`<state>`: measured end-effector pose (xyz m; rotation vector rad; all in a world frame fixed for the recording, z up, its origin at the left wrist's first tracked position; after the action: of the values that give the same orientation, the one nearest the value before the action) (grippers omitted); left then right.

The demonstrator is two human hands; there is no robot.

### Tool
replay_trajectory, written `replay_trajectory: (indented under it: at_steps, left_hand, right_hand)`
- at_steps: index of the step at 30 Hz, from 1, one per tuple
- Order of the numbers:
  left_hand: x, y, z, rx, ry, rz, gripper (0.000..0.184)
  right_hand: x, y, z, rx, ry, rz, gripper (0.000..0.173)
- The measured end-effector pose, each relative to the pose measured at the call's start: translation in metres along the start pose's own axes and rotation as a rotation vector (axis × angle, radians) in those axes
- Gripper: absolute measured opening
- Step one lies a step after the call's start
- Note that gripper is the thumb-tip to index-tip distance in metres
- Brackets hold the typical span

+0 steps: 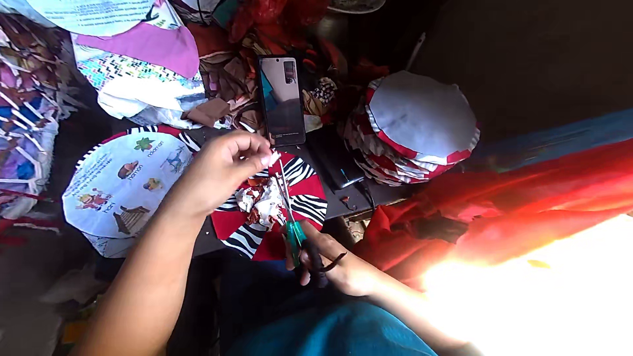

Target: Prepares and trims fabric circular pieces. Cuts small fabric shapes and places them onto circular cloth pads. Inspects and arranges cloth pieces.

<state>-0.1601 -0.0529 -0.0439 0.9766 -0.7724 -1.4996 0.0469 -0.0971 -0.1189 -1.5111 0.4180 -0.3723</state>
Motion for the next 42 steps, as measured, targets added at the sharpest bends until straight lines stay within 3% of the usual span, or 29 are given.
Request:
replay_trajectory:
  at_steps: [5, 13, 16, 23, 27, 31, 36, 42]
  left_hand:
    - [0.04, -0.016, -0.016, -0.144, 0.028, 0.028, 0.002]
    - [0.054, -0.033, -0.03, -0.189, 0.108, 0.168, 0.003]
    - [0.056, -0.031, -0.029, -0.371, 0.177, 0.127, 0.008]
    - [0.05, -0.032, -0.04, -0.649, 0.131, 0.051, 0.02]
    - [0.039, -0.032, -0.043, -0.802, 0.153, 0.001, 0.025]
    - [0.03, -0.03, -0.044, -0.797, 0.102, 0.006, 0.031]
    - [0.02, -0.033, -0.047, -0.712, 0.044, 0.013, 0.008]
    - [0.017, -0.017, -0.033, -0.71, 0.058, 0.13, 0.017]
  right_hand:
    - [0.003, 0.008, -0.005, -0.112, 0.021, 0.017, 0.04]
    - [0.008, 0.014, -0.004, -0.138, 0.15, -0.019, 0.023]
    - [0.012, 0.015, -0.001, -0.201, 0.177, -0.052, 0.02]
    - [0.029, 0.027, 0.004, -0.544, 0.046, -0.153, 0.015]
    - [0.045, 0.018, 0.01, -0.368, 0.11, -0.236, 0.016]
    - [0.054, 0.007, 0.015, -0.333, 0.113, -0.188, 0.018]
    - [0.044, 0.017, 0.016, -0.421, 0.073, -0.204, 0.018]
    - [0.055, 0.015, 0.02, -0.291, 0.086, -0.241, 0.021]
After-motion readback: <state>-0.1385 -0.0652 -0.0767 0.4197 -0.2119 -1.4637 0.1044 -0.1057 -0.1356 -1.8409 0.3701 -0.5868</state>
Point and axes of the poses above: each hand's wrist, its own x-axis away from the middle knuckle, its own z-axis out of the back of the hand, y = z × x, the point moved 4 cm from there along -x, towards the middle knuckle, and after that the axes turned 2 degrees about -x, right-handed, at the moved point
